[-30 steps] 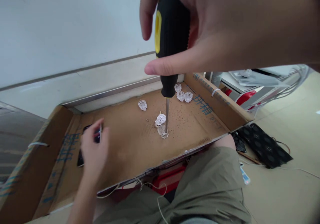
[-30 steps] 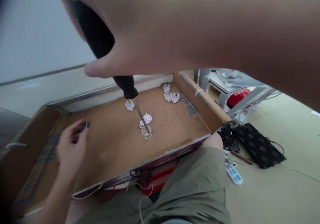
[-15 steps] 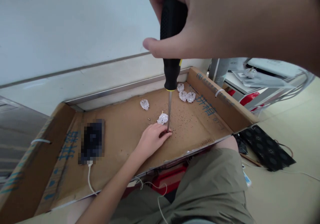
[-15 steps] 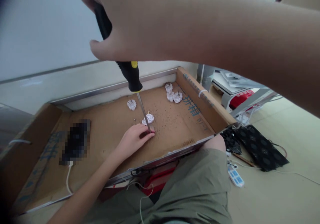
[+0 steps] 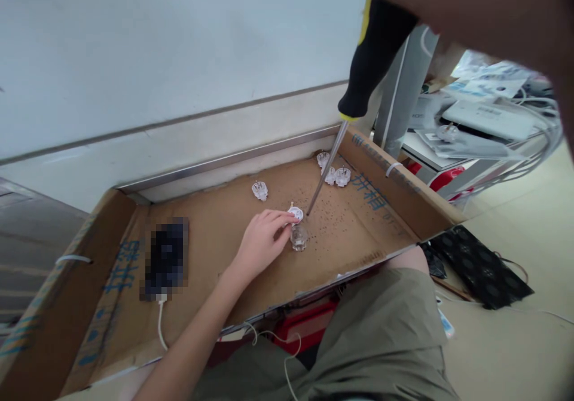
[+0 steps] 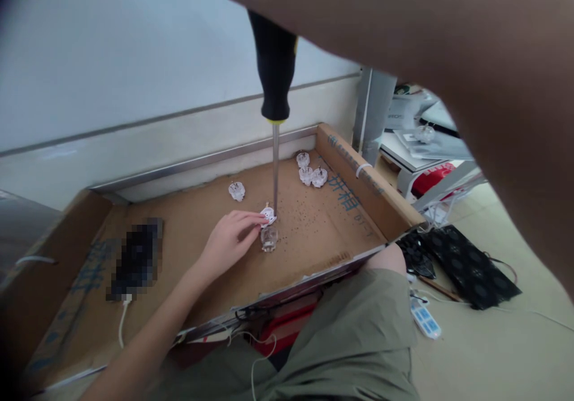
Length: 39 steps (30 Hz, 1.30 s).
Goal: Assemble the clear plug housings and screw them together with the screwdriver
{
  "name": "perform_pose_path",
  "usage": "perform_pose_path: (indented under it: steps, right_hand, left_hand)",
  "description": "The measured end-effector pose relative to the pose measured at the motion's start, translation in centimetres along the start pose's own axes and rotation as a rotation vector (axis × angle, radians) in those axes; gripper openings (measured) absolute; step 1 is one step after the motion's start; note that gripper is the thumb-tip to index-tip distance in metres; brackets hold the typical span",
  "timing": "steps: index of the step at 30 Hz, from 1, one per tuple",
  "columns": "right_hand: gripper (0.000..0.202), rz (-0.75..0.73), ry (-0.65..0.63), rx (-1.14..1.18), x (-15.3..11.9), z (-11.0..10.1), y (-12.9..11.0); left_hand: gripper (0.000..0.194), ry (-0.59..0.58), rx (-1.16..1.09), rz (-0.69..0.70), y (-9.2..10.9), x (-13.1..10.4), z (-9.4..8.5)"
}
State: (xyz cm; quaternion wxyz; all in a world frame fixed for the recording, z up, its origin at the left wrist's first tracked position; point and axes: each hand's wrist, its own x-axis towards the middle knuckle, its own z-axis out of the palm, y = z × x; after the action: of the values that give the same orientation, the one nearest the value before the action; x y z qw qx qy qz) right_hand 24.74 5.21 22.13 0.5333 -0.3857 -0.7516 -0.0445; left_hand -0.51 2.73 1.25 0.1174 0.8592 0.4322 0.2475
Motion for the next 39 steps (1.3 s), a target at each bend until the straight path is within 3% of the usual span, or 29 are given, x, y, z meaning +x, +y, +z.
perform_pose_path:
  steps: [3,6,10,12,14,17,20,22,24,26,29,33,39]
  right_hand:
    - [0.054,-0.091,-0.119,-0.285,-0.4,-0.2,-0.9]
    - [0.042,-0.121,-0.018,-0.300,-3.3,0.6,-0.7]
    - [0.024,0.010,0.225,-0.123,-9.7,2.7,0.4]
    - [0.022,0.115,0.281,-0.130,-13.4,3.4,0.8]
    - [0.026,0.145,0.241,-0.124,-17.1,3.9,0.7]
    - [0.022,0.243,0.068,-0.207,-22.1,4.8,0.3]
    - [0.020,0.320,-0.007,-0.257,-25.6,6.0,-0.1]
    - [0.022,0.371,-0.031,-0.276,-26.6,6.9,-0.2]
    - [0.023,0.411,-0.039,-0.279,-26.7,7.6,-0.2]
    - [0.023,0.431,-0.046,-0.269,-26.4,8.1,-0.2]
    - [0.022,0.436,-0.052,-0.254,-26.0,8.3,-0.1]
    - [0.021,0.436,-0.037,-0.252,-26.2,8.2,0.0]
    - [0.021,0.390,-0.040,-0.258,-26.4,8.2,0.2]
  left_hand:
    - [0.022,-0.090,0.101,0.036,-1.2,1.1,-0.3]
    - [0.023,-0.087,0.170,0.019,-2.0,1.1,-0.7]
    - [0.024,-0.069,0.237,-0.013,-2.5,0.5,-1.2]
    - [0.024,-0.055,0.250,-0.040,-2.6,0.3,-1.5]
    - [0.025,-0.019,0.241,-0.064,-2.5,0.0,-2.3]
    - [0.032,0.176,0.263,-0.142,-2.5,-2.4,-4.7]
    - [0.043,0.547,0.342,-0.370,-3.5,-7.6,-7.7]
    - [0.058,0.731,0.321,-0.654,-5.1,-11.8,-8.9]
    - [0.081,0.847,0.086,-0.968,-7.0,-15.4,-9.3]
    - [0.090,0.809,-0.077,-1.162,-8.6,-17.7,-8.9]
    - [0.098,0.724,-0.147,-1.197,-9.6,-18.6,-8.1]
    - [0.103,0.643,-0.141,-1.153,-9.0,-17.8,-7.7]
    - [0.077,0.913,-0.211,-1.126,-8.8,-17.8,-8.5]
